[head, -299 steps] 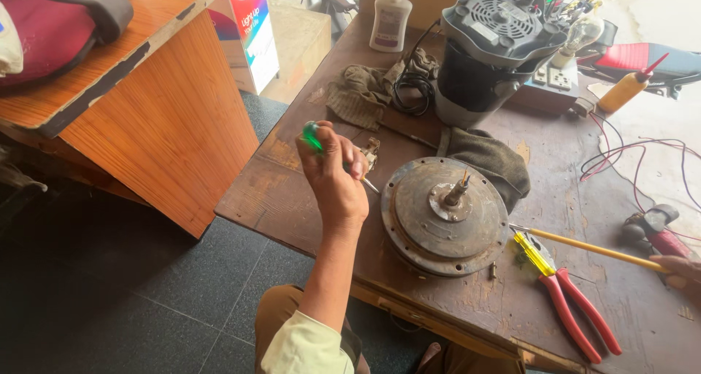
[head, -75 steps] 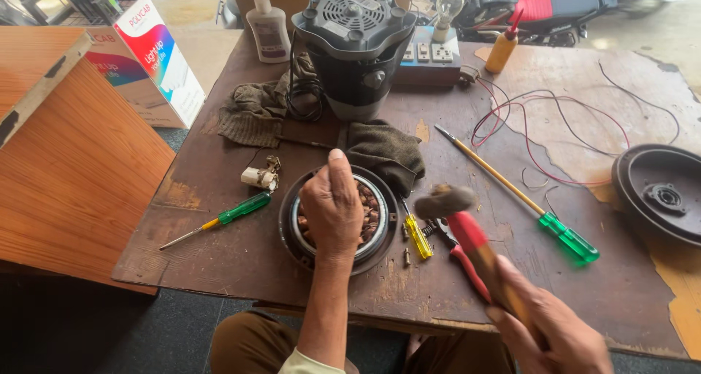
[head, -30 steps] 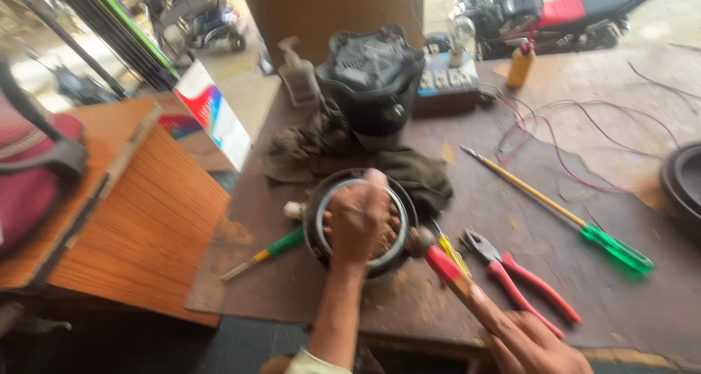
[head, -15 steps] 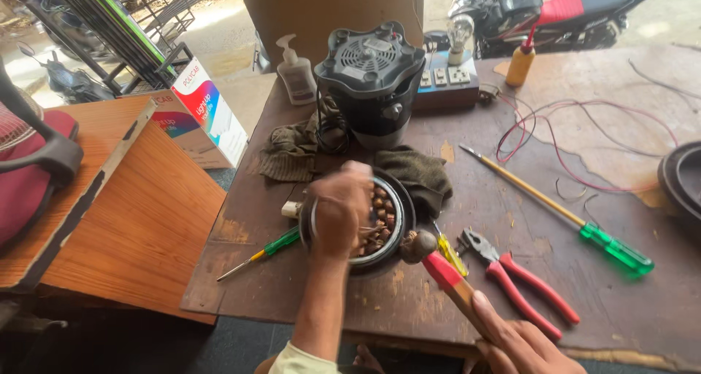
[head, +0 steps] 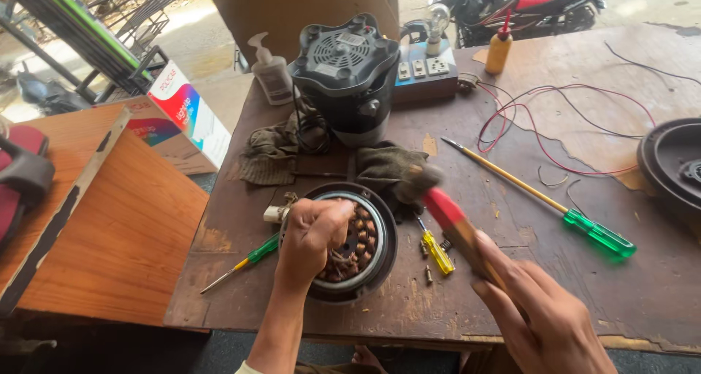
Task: The person disassembles a ceiling fan motor by removing wires and screws, lifting the cover, and extracting the internal copper coil assembly using a hammer and pliers.
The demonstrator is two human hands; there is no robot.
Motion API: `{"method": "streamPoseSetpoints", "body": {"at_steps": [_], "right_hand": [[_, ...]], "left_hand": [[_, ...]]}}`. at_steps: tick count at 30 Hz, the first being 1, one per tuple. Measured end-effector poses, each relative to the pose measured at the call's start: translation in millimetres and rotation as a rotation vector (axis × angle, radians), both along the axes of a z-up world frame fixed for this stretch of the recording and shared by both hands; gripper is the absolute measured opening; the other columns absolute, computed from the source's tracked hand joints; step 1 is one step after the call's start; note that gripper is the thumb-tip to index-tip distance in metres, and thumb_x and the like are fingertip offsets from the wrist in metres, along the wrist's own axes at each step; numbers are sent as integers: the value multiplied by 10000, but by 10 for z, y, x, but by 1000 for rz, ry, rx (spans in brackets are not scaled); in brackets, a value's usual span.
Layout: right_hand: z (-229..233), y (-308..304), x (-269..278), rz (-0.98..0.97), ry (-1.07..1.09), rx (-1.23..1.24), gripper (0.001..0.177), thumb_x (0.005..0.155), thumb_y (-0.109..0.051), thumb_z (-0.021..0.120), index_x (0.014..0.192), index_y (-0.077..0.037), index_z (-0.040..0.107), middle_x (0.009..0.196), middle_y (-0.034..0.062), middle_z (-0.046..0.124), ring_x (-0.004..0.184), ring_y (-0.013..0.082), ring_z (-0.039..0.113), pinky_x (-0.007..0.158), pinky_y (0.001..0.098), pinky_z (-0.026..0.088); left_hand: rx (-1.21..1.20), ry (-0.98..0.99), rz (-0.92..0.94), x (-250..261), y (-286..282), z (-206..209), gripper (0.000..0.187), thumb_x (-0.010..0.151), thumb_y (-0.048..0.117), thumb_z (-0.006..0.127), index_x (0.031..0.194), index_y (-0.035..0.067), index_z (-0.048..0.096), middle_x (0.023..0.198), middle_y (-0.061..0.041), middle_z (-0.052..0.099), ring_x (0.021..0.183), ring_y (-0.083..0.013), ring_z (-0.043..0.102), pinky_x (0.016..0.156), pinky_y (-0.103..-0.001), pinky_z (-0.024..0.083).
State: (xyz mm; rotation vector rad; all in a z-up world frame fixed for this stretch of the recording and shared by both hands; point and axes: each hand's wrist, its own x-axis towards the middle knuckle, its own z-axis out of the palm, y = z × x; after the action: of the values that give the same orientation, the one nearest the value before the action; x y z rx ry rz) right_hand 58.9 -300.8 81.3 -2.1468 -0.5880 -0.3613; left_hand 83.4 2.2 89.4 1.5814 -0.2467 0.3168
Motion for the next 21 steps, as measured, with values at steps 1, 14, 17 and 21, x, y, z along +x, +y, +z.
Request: {"method": "streamPoseSetpoints", "body": {"at_steps": [1,14,17,21], "right_hand": [[74,16,16,-7,64,-13,621,865,-120,760,1457,-97,576,1086,168,776,908,220,751,759,320,598],[-72,167,94,-33,157,-15,648,859,-62,771,1475,-122,578,944,143,746,831,207,695,741,304,587],[68,84,-57,-60,-262,157,583,890,-23,696,1450,-65,539,1097,202,705,917,213,734,830,294,544],[-51,329,-1,-138,-292,193,591,895,1,693,1456,-78,522,1011,186,684,870,255,703,813,332,558]], "left_hand": [[17,6,-14,-10,-19,4,493,983,127,567,517,80,412,494,54,386,475,-50,317,470,-283,268],[173,38,96,108,-115,173,456,978,160,574,550,51,461,506,43,420,480,-61,387,483,-285,334],[115,91,84,102,-92,85,480,968,159,576,512,52,468,482,38,449,461,-63,392,458,-288,320],[116,81,12,123,-72,42,469,982,165,589,546,49,458,515,43,437,493,-58,380,468,-290,313]]}}
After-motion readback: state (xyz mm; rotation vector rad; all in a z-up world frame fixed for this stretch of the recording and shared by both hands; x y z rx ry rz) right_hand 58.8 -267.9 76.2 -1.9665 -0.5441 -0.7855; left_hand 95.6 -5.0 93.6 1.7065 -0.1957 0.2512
